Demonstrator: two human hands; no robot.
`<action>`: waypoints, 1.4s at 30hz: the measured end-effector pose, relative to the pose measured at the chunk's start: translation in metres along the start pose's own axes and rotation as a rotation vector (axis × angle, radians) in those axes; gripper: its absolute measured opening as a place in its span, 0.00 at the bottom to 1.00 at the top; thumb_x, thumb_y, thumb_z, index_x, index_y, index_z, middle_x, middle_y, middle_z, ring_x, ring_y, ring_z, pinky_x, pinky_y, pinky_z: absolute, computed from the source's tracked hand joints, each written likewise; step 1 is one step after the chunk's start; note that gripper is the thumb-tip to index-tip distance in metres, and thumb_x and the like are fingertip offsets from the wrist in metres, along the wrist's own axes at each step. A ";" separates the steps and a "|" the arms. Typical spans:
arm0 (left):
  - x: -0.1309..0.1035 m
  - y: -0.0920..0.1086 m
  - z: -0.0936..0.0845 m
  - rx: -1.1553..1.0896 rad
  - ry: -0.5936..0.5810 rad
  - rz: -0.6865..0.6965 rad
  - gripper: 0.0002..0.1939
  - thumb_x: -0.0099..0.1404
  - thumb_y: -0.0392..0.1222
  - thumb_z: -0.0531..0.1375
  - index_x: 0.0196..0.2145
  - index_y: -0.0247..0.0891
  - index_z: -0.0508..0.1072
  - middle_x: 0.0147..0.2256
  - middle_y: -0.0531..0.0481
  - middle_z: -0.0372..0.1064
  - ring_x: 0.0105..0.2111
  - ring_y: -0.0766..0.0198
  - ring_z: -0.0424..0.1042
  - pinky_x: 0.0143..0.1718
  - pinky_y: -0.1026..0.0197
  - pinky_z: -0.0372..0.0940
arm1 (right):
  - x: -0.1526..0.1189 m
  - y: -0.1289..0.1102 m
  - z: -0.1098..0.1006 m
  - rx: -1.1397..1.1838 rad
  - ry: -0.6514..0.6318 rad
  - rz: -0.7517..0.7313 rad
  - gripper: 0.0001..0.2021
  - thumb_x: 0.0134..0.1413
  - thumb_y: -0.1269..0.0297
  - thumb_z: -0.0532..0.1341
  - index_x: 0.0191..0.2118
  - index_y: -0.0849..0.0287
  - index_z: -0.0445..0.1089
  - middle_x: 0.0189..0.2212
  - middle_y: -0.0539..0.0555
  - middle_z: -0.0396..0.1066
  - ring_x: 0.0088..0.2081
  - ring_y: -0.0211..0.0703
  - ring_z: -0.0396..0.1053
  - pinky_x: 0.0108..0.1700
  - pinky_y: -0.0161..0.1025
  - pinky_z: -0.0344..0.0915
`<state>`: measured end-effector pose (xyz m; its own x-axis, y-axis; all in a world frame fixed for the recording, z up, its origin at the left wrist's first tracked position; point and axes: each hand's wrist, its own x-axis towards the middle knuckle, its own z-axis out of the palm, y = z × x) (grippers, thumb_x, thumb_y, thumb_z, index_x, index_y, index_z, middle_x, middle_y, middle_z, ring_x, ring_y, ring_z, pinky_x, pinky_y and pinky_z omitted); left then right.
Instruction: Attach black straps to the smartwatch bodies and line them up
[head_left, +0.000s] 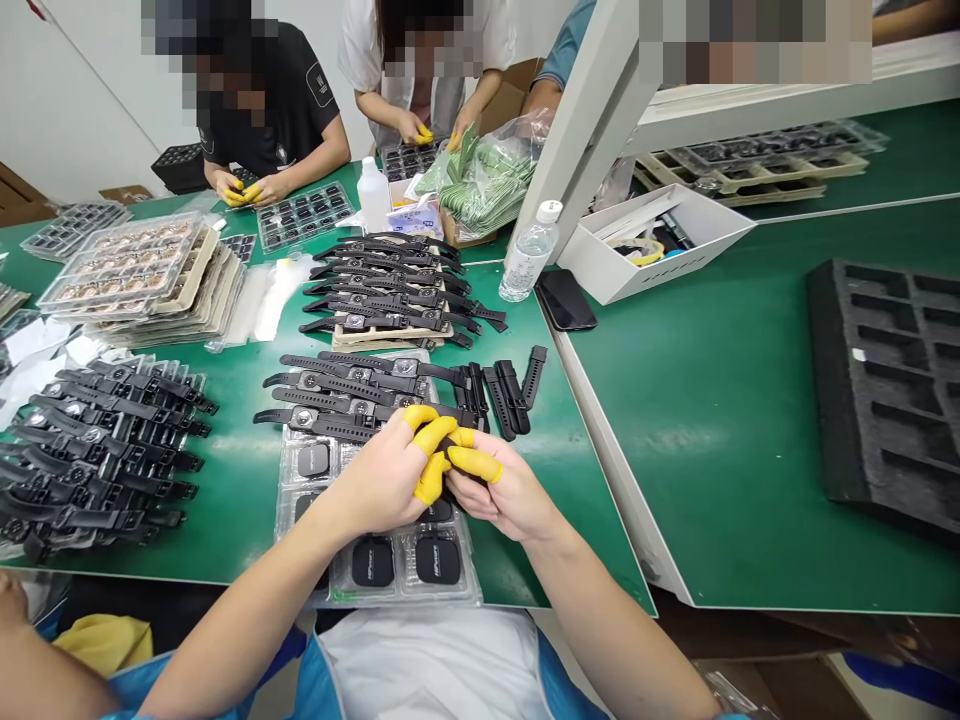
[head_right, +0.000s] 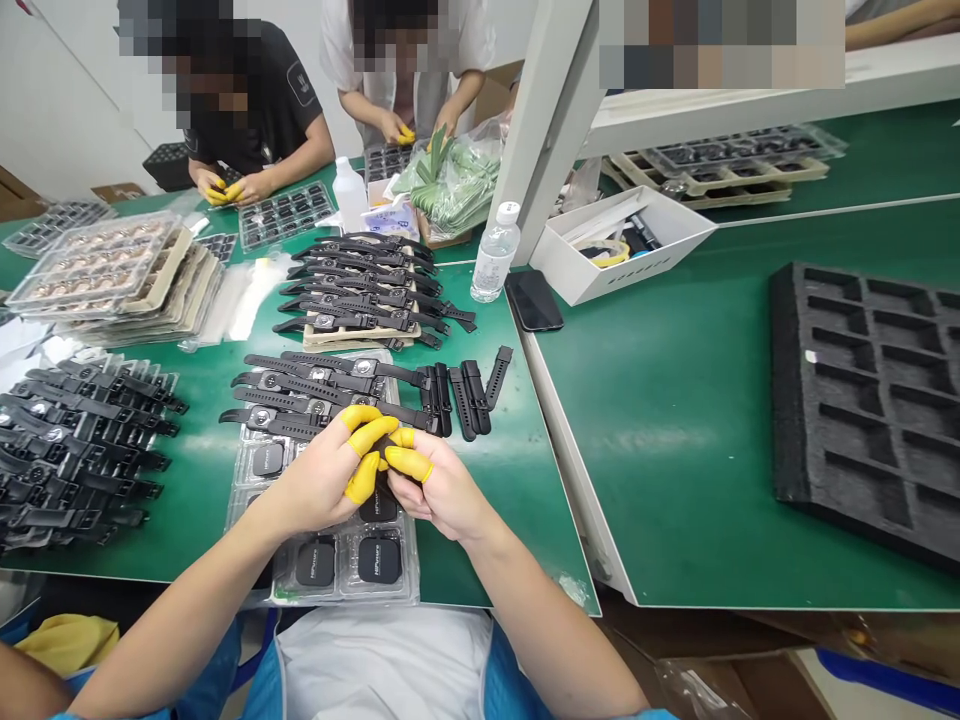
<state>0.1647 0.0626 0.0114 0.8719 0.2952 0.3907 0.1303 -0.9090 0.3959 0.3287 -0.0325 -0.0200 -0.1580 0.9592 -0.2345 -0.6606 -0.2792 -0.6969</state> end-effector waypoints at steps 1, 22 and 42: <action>0.001 0.000 -0.001 -0.037 -0.004 -0.010 0.22 0.76 0.36 0.51 0.66 0.35 0.61 0.52 0.35 0.68 0.53 0.50 0.70 0.54 0.46 0.75 | 0.000 0.001 0.000 -0.004 -0.012 -0.006 0.19 0.58 0.47 0.69 0.36 0.56 0.65 0.12 0.37 0.55 0.13 0.28 0.39 0.14 0.27 0.39; -0.038 -0.007 -0.117 0.371 -0.365 -0.287 0.15 0.75 0.31 0.52 0.51 0.38 0.76 0.42 0.44 0.77 0.43 0.54 0.75 0.45 0.52 0.71 | -0.002 0.006 -0.009 -1.204 0.119 -0.747 0.11 0.72 0.63 0.58 0.51 0.55 0.77 0.37 0.57 0.73 0.33 0.46 0.72 0.34 0.42 0.70; -0.112 -0.015 -0.069 0.661 -0.194 -0.500 0.07 0.74 0.38 0.56 0.38 0.37 0.73 0.40 0.37 0.71 0.43 0.44 0.69 0.41 0.46 0.69 | 0.033 -0.012 -0.082 -1.463 0.869 -0.598 0.16 0.68 0.53 0.58 0.52 0.57 0.74 0.45 0.61 0.72 0.44 0.56 0.72 0.45 0.49 0.68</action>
<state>0.0327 0.0636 0.0192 0.6958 0.7072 0.1258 0.7182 -0.6877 -0.1060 0.3919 -0.0015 -0.0751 0.5403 0.7737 0.3308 0.7123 -0.2113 -0.6693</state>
